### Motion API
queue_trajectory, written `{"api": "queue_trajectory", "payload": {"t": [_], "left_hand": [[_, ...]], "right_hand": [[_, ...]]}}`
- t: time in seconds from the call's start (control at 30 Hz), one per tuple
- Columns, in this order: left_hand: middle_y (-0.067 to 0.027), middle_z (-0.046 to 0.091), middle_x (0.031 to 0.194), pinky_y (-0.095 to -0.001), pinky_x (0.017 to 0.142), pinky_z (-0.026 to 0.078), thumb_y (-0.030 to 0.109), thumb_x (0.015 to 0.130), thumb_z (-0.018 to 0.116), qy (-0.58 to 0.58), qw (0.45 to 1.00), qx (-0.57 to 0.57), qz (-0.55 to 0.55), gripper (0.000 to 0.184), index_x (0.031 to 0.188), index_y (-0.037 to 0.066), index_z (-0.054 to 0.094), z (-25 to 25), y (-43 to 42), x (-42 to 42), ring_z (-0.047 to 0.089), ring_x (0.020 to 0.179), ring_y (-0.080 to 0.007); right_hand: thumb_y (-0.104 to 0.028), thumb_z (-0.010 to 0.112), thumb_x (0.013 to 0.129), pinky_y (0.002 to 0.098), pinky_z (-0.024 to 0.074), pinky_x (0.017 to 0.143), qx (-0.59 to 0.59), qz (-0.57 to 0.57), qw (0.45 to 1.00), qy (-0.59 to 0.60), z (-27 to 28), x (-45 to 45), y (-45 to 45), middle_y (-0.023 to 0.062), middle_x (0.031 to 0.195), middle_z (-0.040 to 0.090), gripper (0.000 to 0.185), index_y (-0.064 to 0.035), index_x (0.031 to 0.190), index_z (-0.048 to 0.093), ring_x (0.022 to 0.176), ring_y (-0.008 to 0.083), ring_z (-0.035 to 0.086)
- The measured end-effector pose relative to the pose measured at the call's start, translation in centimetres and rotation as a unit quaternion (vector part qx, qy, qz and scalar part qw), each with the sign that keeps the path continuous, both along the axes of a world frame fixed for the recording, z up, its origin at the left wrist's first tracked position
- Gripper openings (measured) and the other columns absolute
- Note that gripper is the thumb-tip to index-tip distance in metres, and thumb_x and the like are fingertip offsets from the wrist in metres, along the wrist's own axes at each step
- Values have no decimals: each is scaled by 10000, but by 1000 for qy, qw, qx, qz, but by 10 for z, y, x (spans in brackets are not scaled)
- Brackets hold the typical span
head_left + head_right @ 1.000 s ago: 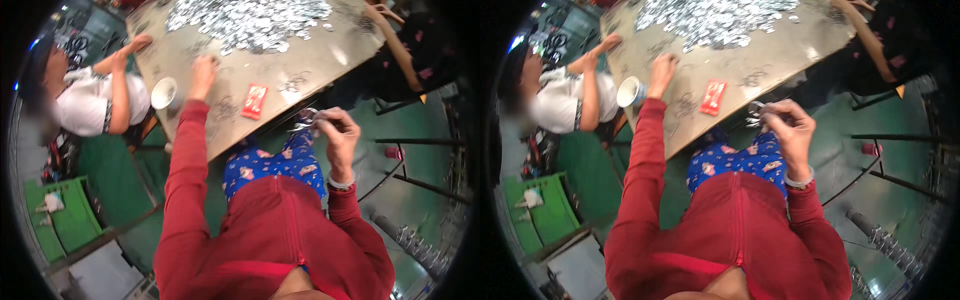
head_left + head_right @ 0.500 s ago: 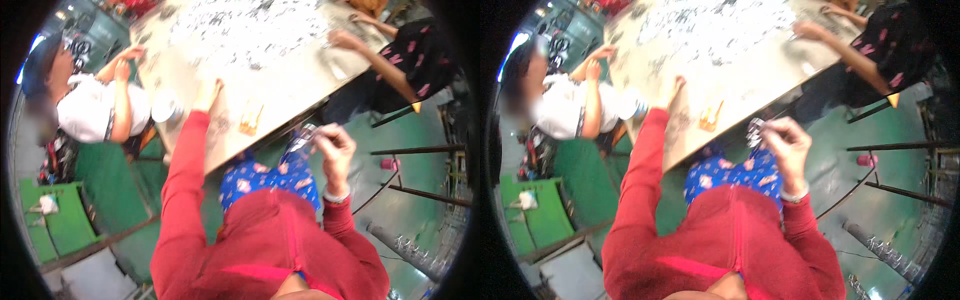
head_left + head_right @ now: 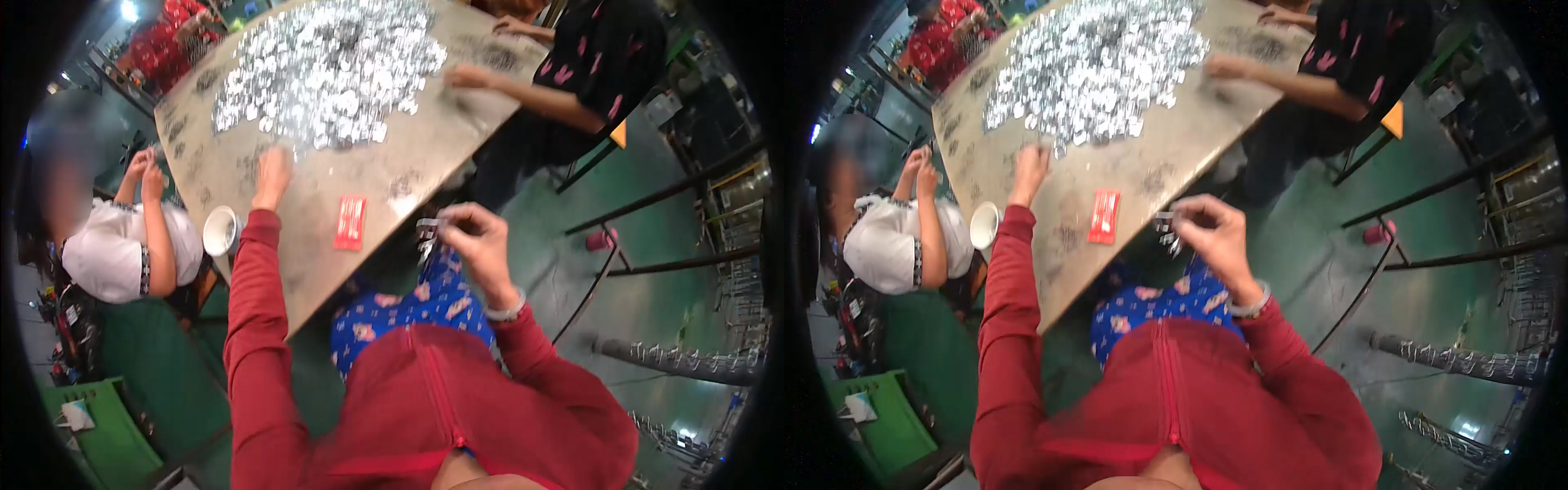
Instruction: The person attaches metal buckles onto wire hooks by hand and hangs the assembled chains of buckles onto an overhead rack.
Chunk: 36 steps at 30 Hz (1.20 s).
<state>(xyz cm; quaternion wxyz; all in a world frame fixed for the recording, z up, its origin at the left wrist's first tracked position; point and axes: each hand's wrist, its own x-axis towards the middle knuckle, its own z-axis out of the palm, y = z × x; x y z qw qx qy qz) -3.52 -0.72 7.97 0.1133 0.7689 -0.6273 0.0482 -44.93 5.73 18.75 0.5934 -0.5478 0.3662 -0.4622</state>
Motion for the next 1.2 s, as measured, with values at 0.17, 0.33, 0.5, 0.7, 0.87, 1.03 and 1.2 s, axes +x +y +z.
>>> {"api": "queue_trajectory", "payload": {"t": [0.17, 0.33, 0.5, 0.7, 0.87, 1.03, 1.2], "left_hand": [[-104, 661, 887, -279, 766, 501, 93, 858, 600, 552, 820, -53, -141, 151, 959, -15, 630, 116, 77, -181, 640, 836, -166], [-111, 619, 997, -337, 826, 457, 54, 764, 675, 434, 856, -173, -221, 96, 849, 23, 641, 100, 113, -254, 588, 950, -245], [-135, 584, 1005, -380, 787, 449, 19, 770, 631, 382, 870, -249, -187, 100, 856, -12, 594, 93, 112, -267, 543, 913, -300], [-105, 651, 849, -293, 696, 498, -16, 817, 606, 449, 844, -232, -180, 91, 908, -13, 605, 88, 106, -256, 639, 788, -208], [-106, 653, 838, -275, 680, 511, -24, 837, 597, 472, 839, -216, -162, 81, 918, -20, 600, 84, 108, -246, 644, 766, -174], [-112, 637, 870, -279, 714, 518, -11, 870, 566, 509, 823, -214, -134, 65, 932, -28, 573, 78, 117, -246, 629, 803, -161], [-110, 629, 870, -281, 720, 517, -18, 869, 563, 531, 806, -226, -128, 60, 927, -29, 569, 78, 124, -244, 621, 818, -165]], "right_hand": [[16, 662, 754, 194, 478, 620, 40, -22, 999, -4, -21, 2, 3, 26, 800, 650, 148, 23, 902, 660, 693, 64, 586], [39, 659, 767, 189, 485, 627, 41, -41, 998, -33, -25, 7, 5, 37, 822, 658, 126, 30, 893, 653, 692, 64, 592], [51, 648, 767, 189, 473, 632, -14, -49, 999, 17, -26, 11, 7, 17, 810, 642, 111, 12, 871, 653, 707, 54, 581], [21, 665, 760, 198, 440, 553, -74, -5, 997, 4, -19, 10, -16, 41, 800, 610, 42, 5, 799, 662, 643, 74, 556], [-462, 584, 812, 376, 374, 460, -180, 19, 885, 429, -29, 42, -129, 175, 463, 460, 536, 21, 581, 606, 425, 199, 494], [-442, 625, 779, 457, 464, 689, -224, 6, 821, 524, -96, 129, -207, 229, 858, 625, 469, 26, 756, 618, 818, 372, 607], [-256, 692, 695, 416, 490, 724, -133, -9, 913, 385, -121, 167, -225, 223, 809, 638, 293, 11, 810, 654, 797, 350, 633]]}}
